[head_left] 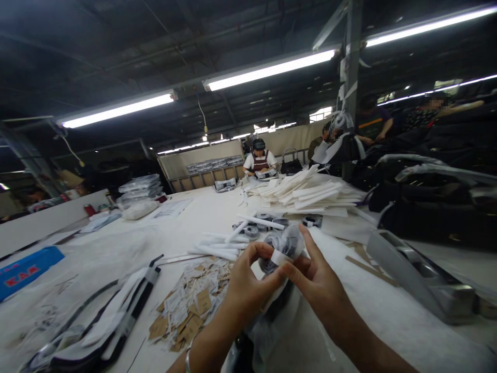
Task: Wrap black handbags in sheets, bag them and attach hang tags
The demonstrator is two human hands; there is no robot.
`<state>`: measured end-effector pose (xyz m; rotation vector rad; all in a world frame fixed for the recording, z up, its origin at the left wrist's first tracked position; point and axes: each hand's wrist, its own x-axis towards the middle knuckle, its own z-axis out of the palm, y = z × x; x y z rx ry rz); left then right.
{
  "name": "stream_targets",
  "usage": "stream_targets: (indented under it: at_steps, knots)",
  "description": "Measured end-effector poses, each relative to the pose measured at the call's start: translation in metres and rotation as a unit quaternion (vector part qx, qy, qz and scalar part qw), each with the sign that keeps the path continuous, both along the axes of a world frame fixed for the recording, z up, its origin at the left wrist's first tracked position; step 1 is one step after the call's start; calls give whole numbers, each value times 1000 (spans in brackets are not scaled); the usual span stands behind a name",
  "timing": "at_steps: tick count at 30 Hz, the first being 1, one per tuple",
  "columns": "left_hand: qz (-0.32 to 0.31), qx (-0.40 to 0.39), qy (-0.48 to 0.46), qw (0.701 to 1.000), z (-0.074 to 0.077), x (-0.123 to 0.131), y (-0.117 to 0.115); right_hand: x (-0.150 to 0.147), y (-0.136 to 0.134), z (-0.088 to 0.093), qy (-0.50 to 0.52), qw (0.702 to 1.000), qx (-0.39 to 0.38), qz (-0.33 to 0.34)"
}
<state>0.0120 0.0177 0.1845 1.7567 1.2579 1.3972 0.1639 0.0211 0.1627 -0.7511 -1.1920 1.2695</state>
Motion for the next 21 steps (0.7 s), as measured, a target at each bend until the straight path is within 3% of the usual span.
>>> stream_targets:
  at_steps: [5, 11, 15, 19, 21]
  knots:
    - [51, 45, 37, 997, -4, 9, -6, -16, 2, 3, 101, 993, -56, -9]
    - [-79, 13, -43, 996, -12, -5, -16, -17, 4, 5, 75, 995, -60, -28]
    - [-43, -17, -88, 995, -22, -26, -34, 3, 5, -2, -56, 996, -62, 20]
    - [21, -48, -102, 993, -49, -54, -44, 35, 10, -31, -266, 959, -41, -93]
    - [82, -47, -70, 993, -69, -79, -41, 50, 12, -51, -308, 944, -49, -111]
